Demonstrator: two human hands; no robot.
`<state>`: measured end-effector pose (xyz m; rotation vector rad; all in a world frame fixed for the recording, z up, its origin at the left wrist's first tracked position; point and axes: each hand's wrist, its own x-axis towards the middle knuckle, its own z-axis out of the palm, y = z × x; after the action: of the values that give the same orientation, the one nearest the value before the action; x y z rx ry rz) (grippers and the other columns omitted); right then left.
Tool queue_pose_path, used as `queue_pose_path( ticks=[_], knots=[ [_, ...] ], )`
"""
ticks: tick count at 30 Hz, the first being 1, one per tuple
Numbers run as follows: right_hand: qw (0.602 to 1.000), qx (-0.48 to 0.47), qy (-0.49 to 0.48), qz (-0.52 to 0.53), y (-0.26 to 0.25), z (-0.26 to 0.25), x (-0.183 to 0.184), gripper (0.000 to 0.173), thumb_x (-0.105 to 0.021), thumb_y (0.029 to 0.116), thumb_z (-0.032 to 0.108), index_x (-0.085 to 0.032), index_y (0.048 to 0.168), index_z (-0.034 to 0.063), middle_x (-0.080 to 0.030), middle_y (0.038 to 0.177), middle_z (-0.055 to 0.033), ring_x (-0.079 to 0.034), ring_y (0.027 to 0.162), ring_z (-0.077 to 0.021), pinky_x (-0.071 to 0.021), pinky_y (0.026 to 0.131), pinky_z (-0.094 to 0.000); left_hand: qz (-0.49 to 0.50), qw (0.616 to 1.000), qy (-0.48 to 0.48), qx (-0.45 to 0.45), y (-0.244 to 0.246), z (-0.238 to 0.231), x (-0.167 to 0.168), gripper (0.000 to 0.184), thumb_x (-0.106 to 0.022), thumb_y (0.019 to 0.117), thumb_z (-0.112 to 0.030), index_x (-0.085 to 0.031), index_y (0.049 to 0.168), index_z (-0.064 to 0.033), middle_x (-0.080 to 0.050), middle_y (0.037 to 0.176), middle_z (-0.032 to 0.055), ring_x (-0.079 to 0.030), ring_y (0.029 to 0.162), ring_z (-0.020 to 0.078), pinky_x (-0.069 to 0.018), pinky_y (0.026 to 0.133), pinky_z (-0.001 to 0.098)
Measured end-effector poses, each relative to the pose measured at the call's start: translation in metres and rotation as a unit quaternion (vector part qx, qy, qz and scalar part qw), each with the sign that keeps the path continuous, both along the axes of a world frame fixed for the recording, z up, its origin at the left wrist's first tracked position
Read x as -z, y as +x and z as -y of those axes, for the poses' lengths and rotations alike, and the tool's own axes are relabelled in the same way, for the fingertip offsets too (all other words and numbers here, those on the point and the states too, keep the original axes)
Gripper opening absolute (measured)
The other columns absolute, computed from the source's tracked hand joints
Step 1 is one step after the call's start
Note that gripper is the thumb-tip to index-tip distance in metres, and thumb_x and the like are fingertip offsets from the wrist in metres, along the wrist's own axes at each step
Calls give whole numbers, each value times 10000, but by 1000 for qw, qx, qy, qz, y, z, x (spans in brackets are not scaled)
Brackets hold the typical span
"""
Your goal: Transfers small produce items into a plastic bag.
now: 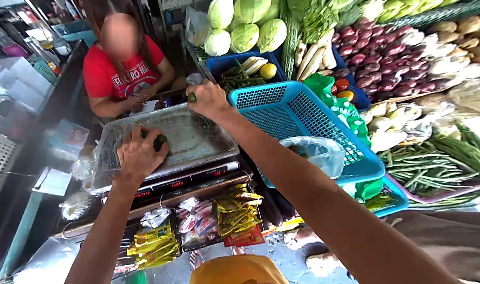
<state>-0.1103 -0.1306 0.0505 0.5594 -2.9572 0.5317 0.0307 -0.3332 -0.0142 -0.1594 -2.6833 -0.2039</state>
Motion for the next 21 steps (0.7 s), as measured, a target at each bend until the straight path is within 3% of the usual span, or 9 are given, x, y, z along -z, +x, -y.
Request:
queue_pose_path(
  ticks=[3,6,13,18,21],
  knots=[
    [1000,8,27,8,4,1,1,370,-688,933,208,-685,1297,144,-616,1318,-262,-617,1184,-475,-522,876,-654,20,999,-9,-38,9,-6,-1,433,-572,973,-459,-694,1217,-123,-598,1277,267,-606,1106,525,-508,710,667],
    [997,12,-33,61,-14,-14,-8,367,-747,900,208,-710,1259,138,-648,1294,-229,-605,1217,-445,-490,941,-675,6,997,-15,-71,5,-10,-4,440,-582,981,-466,-700,1246,-135,-593,1272,299,-630,1021,546,-504,664,659],
    [992,-24,-73,103,5,-39,-6,358,-786,868,144,-735,1219,194,-683,1238,-160,-633,1172,-357,-494,973,-589,18,999,-36,-6,-6,-1,-8,374,-587,990,-390,-691,1251,-143,-582,1256,307,-664,890,519,-526,628,624],
    [995,-28,-35,84,8,-30,-4,417,-771,860,102,-713,1260,207,-660,1297,-170,-616,1216,-395,-506,965,-622,61,998,4,3,-13,-4,-19,343,-650,924,-283,-700,1237,-152,-614,1232,292,-660,948,518,-500,698,679],
    [996,-45,-31,67,6,-25,-2,415,-770,852,116,-710,1250,215,-652,1297,-174,-607,1225,-391,-509,960,-611,22,999,-26,-20,-10,-14,-10,346,-599,937,-293,-691,1232,-137,-621,1239,289,-663,934,537,-499,654,688]
  ],
)
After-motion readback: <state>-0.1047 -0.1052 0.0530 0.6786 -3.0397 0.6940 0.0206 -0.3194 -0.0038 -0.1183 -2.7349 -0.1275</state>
